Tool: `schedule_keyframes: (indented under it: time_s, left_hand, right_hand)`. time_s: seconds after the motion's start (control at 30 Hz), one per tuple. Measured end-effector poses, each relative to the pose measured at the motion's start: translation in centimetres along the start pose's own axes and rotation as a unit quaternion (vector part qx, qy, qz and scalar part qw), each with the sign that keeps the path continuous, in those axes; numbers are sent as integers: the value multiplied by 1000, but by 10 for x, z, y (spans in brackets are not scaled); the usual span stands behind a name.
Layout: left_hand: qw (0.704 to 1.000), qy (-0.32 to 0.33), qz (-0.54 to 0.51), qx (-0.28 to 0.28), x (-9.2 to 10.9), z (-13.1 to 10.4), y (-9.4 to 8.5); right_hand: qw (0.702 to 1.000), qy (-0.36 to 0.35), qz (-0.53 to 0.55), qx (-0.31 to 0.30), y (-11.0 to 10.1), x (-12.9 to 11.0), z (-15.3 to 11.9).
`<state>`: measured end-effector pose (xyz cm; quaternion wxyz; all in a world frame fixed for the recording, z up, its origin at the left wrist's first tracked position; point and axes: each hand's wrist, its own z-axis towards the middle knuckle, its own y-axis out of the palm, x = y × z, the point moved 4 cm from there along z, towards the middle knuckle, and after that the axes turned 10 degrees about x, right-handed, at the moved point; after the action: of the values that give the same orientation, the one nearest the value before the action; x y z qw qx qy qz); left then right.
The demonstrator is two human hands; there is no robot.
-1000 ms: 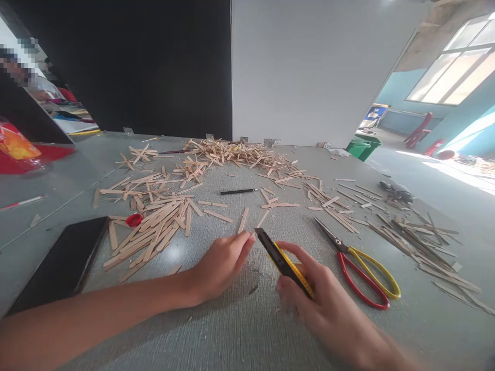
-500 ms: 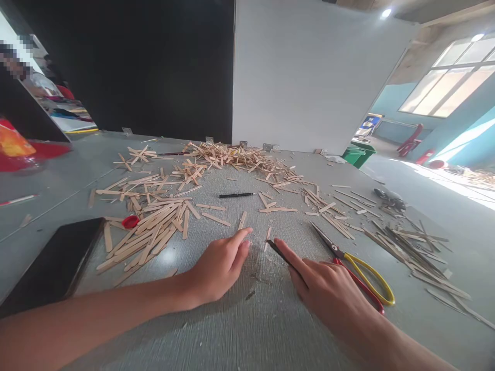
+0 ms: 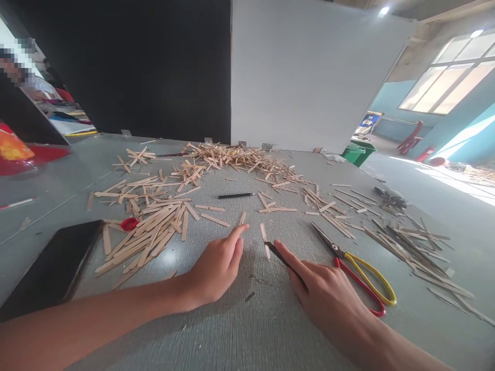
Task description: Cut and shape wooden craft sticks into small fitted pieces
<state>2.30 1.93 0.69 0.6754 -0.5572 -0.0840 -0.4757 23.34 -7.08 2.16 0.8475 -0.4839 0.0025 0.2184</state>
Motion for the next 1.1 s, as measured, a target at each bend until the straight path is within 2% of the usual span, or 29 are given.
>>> schedule_keyframes:
  time_s: [0.27,0.37,0.53,0.87,1.1]
  left_hand:
    - [999,4,-30,-19,5,-2,-1]
    - [998,22,-48,-35,9,-2,1]
    - [996,50,-64,-47,13,-2,3]
    - [996,61,-47,-54,13,-6,4]
    - [996,73,-35,-42,15,-9,3]
  right_hand:
    - [997,42,61,-15,0,-2,1]
    - [989,83,121,-10,0,-9,1]
    - [972,136,186,-48,8,-25,-1]
    - [952,180,238,-68,5,-28,-2]
    - [951,174,255,-33,15,-45,-8]
